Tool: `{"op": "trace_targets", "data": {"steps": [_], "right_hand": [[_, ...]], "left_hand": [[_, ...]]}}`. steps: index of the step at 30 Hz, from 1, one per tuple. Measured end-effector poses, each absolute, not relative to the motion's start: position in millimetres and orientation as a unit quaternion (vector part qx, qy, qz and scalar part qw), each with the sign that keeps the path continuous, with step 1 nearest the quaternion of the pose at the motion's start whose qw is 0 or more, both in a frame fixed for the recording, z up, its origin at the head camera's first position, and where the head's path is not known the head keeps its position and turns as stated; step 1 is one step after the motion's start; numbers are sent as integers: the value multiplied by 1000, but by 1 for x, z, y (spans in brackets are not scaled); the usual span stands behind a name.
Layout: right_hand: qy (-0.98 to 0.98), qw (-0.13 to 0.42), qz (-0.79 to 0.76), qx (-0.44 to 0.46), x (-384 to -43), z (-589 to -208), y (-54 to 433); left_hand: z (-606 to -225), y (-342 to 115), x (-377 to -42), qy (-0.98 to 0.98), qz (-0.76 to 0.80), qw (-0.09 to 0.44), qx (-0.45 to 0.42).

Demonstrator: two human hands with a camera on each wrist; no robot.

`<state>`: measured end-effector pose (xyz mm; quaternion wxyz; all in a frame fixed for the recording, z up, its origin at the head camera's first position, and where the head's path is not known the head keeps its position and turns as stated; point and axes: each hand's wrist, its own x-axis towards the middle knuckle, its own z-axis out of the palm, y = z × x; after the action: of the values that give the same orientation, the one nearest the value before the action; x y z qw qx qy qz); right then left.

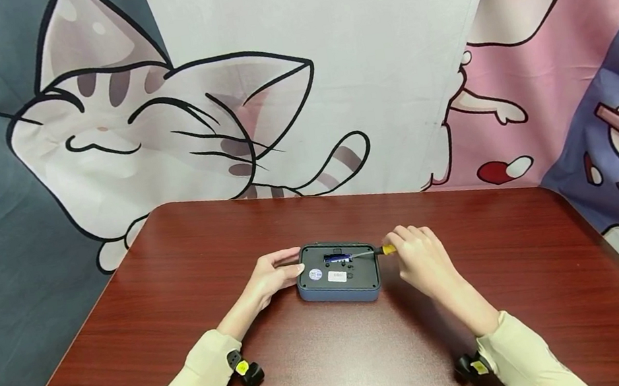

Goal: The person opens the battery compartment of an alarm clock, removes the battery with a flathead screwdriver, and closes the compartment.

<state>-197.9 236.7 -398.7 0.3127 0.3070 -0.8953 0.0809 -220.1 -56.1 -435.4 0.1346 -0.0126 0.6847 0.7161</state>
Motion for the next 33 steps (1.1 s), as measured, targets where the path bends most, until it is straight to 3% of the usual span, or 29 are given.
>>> {"op": "trace_targets", "data": {"steps": [33], "right_hand": [[-918, 292, 48, 263, -182, -405, 237]], "left_hand": [[-436, -56, -220, 682, 719, 133, -14]]}}
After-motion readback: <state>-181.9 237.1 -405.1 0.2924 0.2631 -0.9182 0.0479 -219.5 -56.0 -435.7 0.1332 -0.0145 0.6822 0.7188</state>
